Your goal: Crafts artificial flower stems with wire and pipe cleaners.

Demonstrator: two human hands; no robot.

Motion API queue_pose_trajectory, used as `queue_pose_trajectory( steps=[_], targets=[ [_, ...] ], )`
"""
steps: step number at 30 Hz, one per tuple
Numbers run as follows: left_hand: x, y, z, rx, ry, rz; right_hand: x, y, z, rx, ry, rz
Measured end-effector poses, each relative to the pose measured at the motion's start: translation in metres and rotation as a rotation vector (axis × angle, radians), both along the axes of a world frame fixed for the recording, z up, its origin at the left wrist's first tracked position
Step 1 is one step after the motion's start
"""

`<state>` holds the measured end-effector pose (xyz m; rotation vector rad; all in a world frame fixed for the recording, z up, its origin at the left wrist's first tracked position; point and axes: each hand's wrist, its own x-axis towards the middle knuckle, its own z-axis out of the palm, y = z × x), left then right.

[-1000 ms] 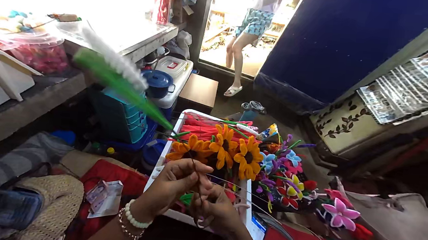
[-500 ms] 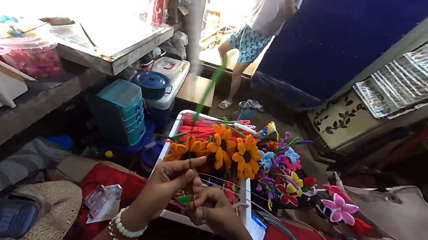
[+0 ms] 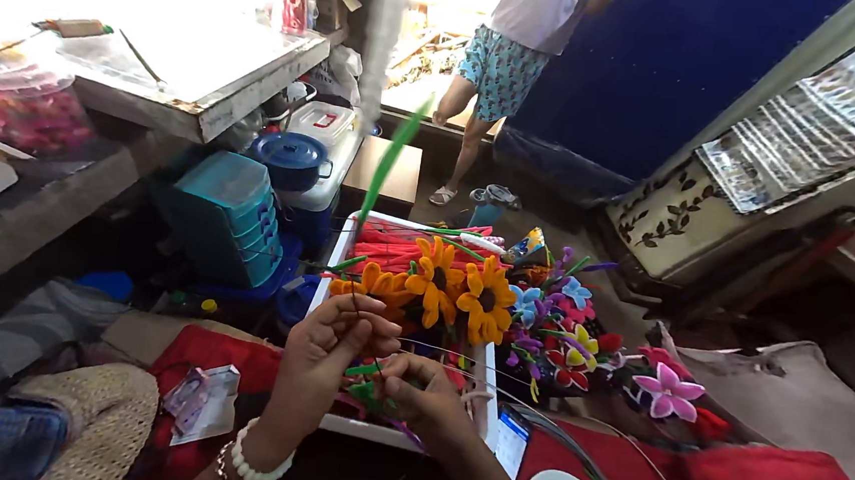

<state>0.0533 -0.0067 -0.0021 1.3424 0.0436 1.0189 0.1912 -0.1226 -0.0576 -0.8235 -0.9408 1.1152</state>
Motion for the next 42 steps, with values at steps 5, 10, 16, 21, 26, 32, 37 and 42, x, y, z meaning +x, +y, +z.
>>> queue_pose_trajectory(
  steps=[5, 10, 16, 21, 26, 32, 37, 42],
  targets=[
    [0.0, 0.003, -0.003, -0.094, -0.04, -0.145, -0.003, 0.004, -0.003, -0.01, 0.177, 0.106],
    [0.003, 0.001, -0.016, 0.195, 0.145, 0.339, -0.015, 0.005, 0.002, 0.088, -0.29, -0.245],
    [-0.003, -0.006, -0.011, 0.146, 0.135, 0.412, -0.019, 0.008, -0.003, 0.197, -0.546, -0.414],
    [-0.003, -0.01, -0.014, 0.168, 0.086, 0.424, -0.021, 0.008, -0.003, 0.218, -0.582, -0.472],
    [-0.007, -0.006, -0.007, 0.049, 0.039, 0.286, -0.015, 0.003, 0.001, 0.202, -0.357, -0.211],
    [-0.013, -0.001, -0.005, -0.144, -0.049, -0.16, -0.007, 0.008, -0.015, 0.121, 0.227, 0.425],
    [-0.009, -0.003, -0.005, -0.051, 0.036, 0.099, -0.017, 0.005, 0.003, 0.067, 0.01, -0.011],
    [-0.008, -0.004, -0.009, 0.193, 0.106, 0.321, -0.021, 0.009, 0.006, 0.143, -0.383, -0.318]
  ],
)
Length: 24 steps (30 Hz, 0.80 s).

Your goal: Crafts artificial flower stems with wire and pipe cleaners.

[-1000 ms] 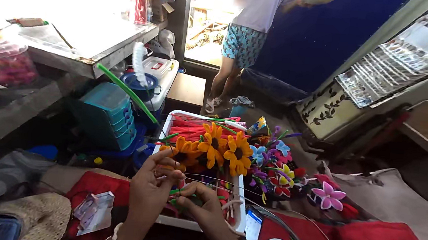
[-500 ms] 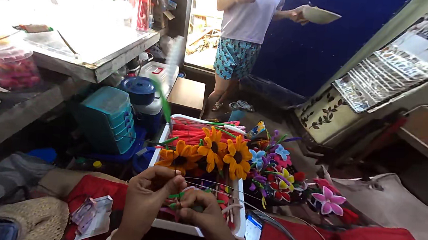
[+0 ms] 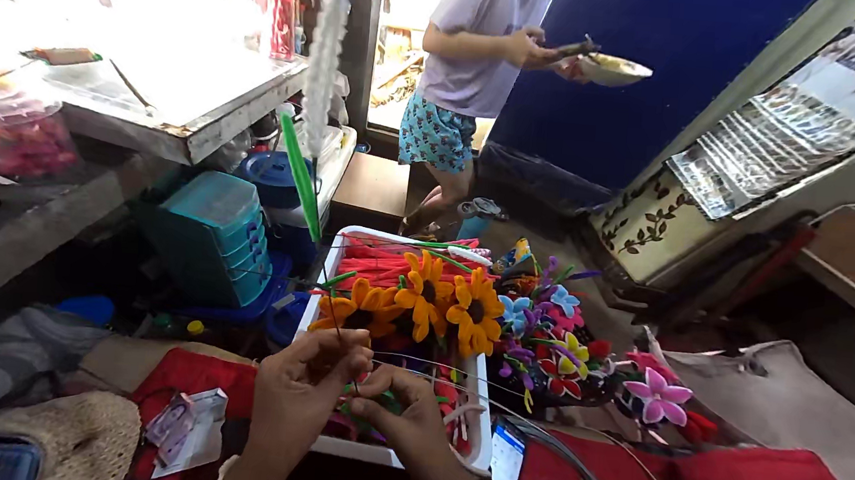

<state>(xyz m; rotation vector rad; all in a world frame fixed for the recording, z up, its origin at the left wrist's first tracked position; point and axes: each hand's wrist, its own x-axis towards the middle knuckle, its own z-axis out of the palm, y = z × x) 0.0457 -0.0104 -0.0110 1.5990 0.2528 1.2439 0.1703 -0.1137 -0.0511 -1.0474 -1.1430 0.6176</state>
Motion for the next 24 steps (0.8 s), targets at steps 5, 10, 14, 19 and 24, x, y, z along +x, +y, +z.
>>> queue_pose_trajectory(
  steps=[5, 10, 14, 19, 24],
  targets=[
    [-0.008, 0.01, 0.009, -0.145, 0.039, -0.211, 0.01, -0.001, -0.001, 0.015, 0.106, 0.313],
    [-0.005, 0.015, 0.014, -0.419, -0.029, -0.525, 0.014, 0.004, -0.008, -0.136, 0.468, 0.546],
    [-0.002, 0.014, 0.011, -0.375, 0.086, -0.372, 0.01, 0.004, -0.002, -0.129, 0.319, 0.278],
    [0.0, 0.01, 0.012, -0.109, 0.171, -0.095, 0.009, 0.004, 0.0, -0.087, 0.01, 0.037],
    [-0.006, 0.013, 0.021, -0.261, 0.09, -0.264, 0.009, 0.001, -0.006, -0.132, 0.423, 0.302]
  ],
)
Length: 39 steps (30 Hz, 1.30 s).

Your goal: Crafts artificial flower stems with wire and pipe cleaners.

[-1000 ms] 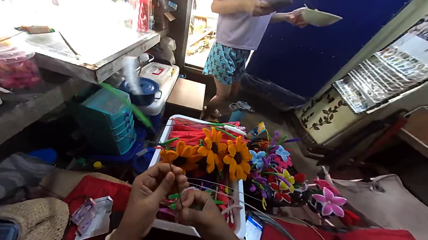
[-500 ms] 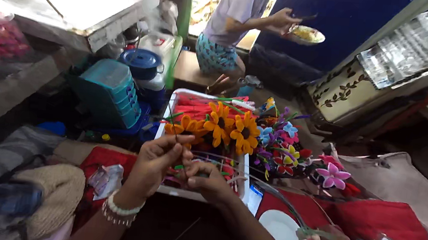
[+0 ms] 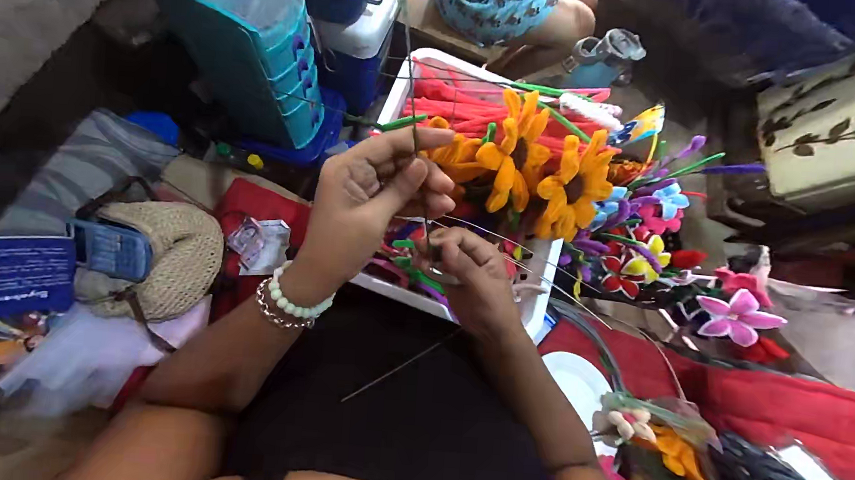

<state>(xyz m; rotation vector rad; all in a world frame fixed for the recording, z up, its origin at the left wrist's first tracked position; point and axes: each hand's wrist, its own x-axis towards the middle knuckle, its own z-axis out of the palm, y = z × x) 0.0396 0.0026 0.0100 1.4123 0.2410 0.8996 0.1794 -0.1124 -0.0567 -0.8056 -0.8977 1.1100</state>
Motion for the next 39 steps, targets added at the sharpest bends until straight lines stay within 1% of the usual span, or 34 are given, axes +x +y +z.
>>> queue_pose_trajectory(
  steps=[2, 3, 4, 5, 7, 10, 12, 13, 14, 15, 19, 21, 22, 23, 25, 28, 29, 30, 31, 32, 33, 36, 37, 38, 39],
  targets=[
    [0.004, 0.001, 0.001, -0.16, -0.08, -0.108, -0.001, 0.001, 0.0, -0.062, 0.196, 0.143],
    [0.007, 0.001, 0.001, -0.241, -0.111, -0.163, -0.002, 0.002, -0.001, -0.073, 0.255, 0.206],
    [0.008, 0.001, 0.0, -0.284, -0.128, -0.21, -0.003, 0.002, -0.001, -0.072, 0.277, 0.235],
    [0.009, 0.001, -0.001, -0.278, -0.128, -0.235, -0.005, 0.002, -0.002, -0.065, 0.261, 0.213],
    [0.007, 0.001, 0.002, -0.152, -0.063, -0.184, -0.007, 0.001, -0.001, -0.039, 0.128, 0.048],
    [0.007, -0.005, 0.003, 0.152, 0.063, 0.045, -0.008, 0.001, -0.001, 0.027, -0.29, -0.294],
    [0.008, -0.005, 0.0, 0.263, 0.086, 0.162, -0.007, 0.002, -0.001, 0.101, -0.529, -0.419],
    [0.007, -0.005, 0.001, 0.277, 0.087, 0.18, -0.008, 0.002, 0.0, 0.127, -0.571, -0.43],
    [0.005, -0.005, 0.003, 0.267, 0.079, 0.164, -0.008, 0.001, 0.0, 0.134, -0.556, -0.409],
    [0.003, -0.004, 0.005, 0.238, 0.066, 0.122, -0.008, 0.0, 0.0, 0.122, -0.482, -0.359],
    [-0.002, 0.001, 0.013, 0.052, -0.003, -0.049, -0.008, -0.002, -0.004, -0.025, 0.1, -0.052],
    [0.001, 0.002, 0.012, -0.011, -0.048, -0.116, -0.008, 0.0, -0.006, -0.035, 0.292, 0.08],
    [0.003, 0.003, 0.012, -0.037, -0.064, -0.143, -0.009, 0.001, -0.008, -0.032, 0.336, 0.109],
    [0.004, 0.003, 0.011, -0.054, -0.065, -0.15, -0.009, 0.001, -0.008, -0.023, 0.333, 0.1],
    [0.006, 0.0, 0.007, -0.012, -0.006, -0.082, -0.01, 0.002, -0.009, 0.002, 0.221, -0.025],
    [0.009, -0.005, -0.001, 0.226, 0.154, 0.15, -0.01, 0.003, -0.01, 0.057, -0.086, -0.26],
    [0.01, -0.005, -0.004, 0.285, 0.172, 0.209, -0.01, 0.004, -0.01, 0.087, -0.196, -0.316],
    [0.009, -0.003, -0.006, 0.318, 0.173, 0.237, -0.01, 0.004, -0.01, 0.116, -0.282, -0.344],
    [0.007, -0.001, -0.005, 0.334, 0.166, 0.224, -0.01, 0.004, -0.01, 0.136, -0.324, -0.34],
    [0.005, 0.001, -0.003, 0.333, 0.153, 0.174, -0.01, 0.004, -0.01, 0.139, -0.306, -0.301],
    [0.002, 0.004, 0.0, 0.308, 0.128, 0.092, -0.01, 0.003, -0.011, 0.128, -0.23, -0.225],
    [-0.004, 0.01, 0.003, 0.171, 0.033, -0.18, -0.007, 0.004, -0.02, 0.059, 0.186, 0.161],
    [-0.004, 0.01, 0.001, 0.128, 0.002, -0.237, -0.007, 0.005, -0.022, 0.038, 0.277, 0.264],
    [-0.003, 0.009, -0.002, 0.1, -0.02, -0.259, -0.008, 0.005, -0.024, 0.023, 0.318, 0.3],
    [-0.001, 0.005, -0.004, 0.084, -0.032, -0.236, -0.01, 0.006, -0.024, 0.018, 0.306, 0.261]
  ],
)
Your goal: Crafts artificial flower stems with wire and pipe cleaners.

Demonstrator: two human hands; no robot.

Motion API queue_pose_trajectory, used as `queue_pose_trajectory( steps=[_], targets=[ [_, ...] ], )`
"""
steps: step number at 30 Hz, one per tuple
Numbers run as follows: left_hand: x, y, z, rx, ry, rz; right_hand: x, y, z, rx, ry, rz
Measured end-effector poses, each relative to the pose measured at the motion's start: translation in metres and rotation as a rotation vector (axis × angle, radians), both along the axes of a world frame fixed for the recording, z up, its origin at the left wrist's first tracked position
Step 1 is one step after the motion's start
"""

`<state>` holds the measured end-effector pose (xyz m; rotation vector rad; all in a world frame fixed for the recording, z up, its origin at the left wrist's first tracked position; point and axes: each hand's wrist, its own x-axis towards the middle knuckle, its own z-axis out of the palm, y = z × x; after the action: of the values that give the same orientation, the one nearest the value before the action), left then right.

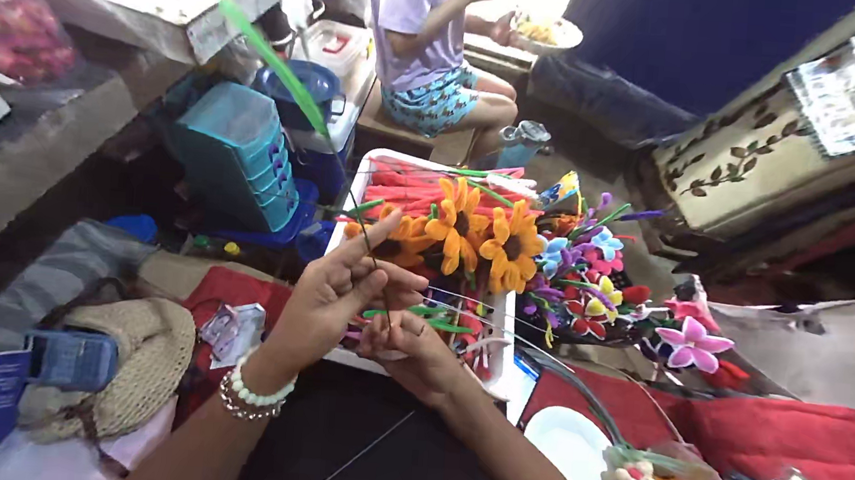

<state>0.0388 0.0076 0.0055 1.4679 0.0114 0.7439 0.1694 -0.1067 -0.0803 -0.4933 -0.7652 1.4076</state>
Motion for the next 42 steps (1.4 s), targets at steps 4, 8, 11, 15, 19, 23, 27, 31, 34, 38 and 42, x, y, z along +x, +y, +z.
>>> queue_pose_trajectory(
  steps=[4, 8, 11, 15, 19, 23, 27, 31, 34, 38, 42],
  targets=[
    [0.014, -0.021, -0.013, -0.014, -0.043, 0.329, -0.008, 0.001, 0.006, 0.106, -0.436, -0.469],
    [0.016, -0.018, -0.018, 0.155, -0.102, 0.483, -0.006, 0.004, 0.003, 0.206, -0.837, -0.819],
    [0.01, -0.011, -0.014, 0.088, -0.118, 0.349, -0.004, 0.003, 0.004, 0.247, -0.88, -0.807],
    [0.004, -0.004, -0.013, -0.139, -0.177, 0.13, -0.005, 0.001, 0.005, 0.07, -0.283, -0.318],
    [0.004, -0.004, -0.017, -0.164, -0.214, 0.019, -0.005, 0.005, -0.004, -0.011, 0.024, -0.036],
    [0.005, -0.008, -0.022, -0.073, -0.099, 0.294, -0.009, 0.003, 0.003, 0.042, -0.275, -0.412],
    [0.003, -0.009, -0.023, 0.15, -0.066, 0.448, -0.01, 0.002, 0.006, 0.075, -0.443, -0.522],
    [-0.004, -0.004, -0.013, 0.164, -0.057, 0.356, -0.006, 0.001, 0.003, 0.154, -0.399, -0.362],
    [-0.005, -0.005, -0.01, 0.006, -0.056, 0.179, -0.002, 0.003, -0.004, 0.18, -0.245, -0.104],
    [-0.001, -0.009, -0.016, -0.272, -0.051, -0.041, -0.009, 0.002, -0.004, 0.141, -0.188, -0.052],
    [0.005, -0.017, -0.023, 0.131, -0.032, 0.33, -0.011, -0.001, 0.003, 0.121, -0.534, -0.48]
  ],
)
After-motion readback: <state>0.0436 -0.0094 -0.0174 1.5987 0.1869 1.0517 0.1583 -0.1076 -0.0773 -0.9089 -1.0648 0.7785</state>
